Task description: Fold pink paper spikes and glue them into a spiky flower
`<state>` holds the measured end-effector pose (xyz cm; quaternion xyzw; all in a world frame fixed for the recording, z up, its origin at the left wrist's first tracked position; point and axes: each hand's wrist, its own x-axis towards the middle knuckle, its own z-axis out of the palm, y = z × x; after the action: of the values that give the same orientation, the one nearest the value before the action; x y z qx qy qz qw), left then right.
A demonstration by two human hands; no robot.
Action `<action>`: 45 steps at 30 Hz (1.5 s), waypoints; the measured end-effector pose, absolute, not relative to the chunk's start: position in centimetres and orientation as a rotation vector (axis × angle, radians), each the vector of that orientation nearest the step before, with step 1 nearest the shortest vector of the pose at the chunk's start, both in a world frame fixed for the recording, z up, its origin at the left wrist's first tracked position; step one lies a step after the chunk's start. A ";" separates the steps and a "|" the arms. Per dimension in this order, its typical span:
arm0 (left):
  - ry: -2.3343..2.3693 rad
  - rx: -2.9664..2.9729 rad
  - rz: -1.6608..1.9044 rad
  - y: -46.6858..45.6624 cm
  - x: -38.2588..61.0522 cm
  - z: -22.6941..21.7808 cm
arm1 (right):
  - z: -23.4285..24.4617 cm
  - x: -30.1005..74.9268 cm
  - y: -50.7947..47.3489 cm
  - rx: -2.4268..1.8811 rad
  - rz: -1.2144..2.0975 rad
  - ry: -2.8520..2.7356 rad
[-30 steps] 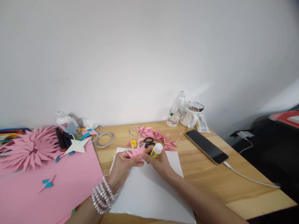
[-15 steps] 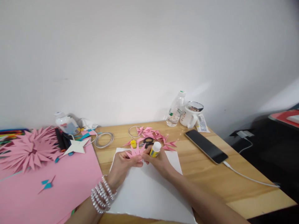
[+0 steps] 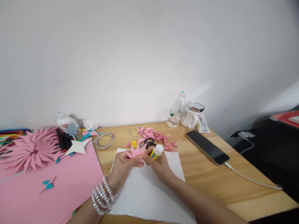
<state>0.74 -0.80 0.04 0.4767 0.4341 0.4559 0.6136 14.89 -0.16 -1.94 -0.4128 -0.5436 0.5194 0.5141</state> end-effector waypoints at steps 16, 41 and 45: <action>1.048 0.999 1.056 -0.6 0.9 0.0 | -1.3 15.5 0.8 -0.961 1.336 -1.395; 1.105 1.074 1.105 -0.7 0.7 0.3 | -1.5 15.8 1.0 -0.928 1.319 -1.426; 1.096 1.084 1.089 -0.7 0.6 0.3 | -1.2 16.0 1.0 -0.925 1.305 -1.465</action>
<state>0.61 -0.69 0.28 0.4649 0.4703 0.4672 0.5869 15.98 1.04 -1.22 -0.3769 -0.5969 0.5321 0.4674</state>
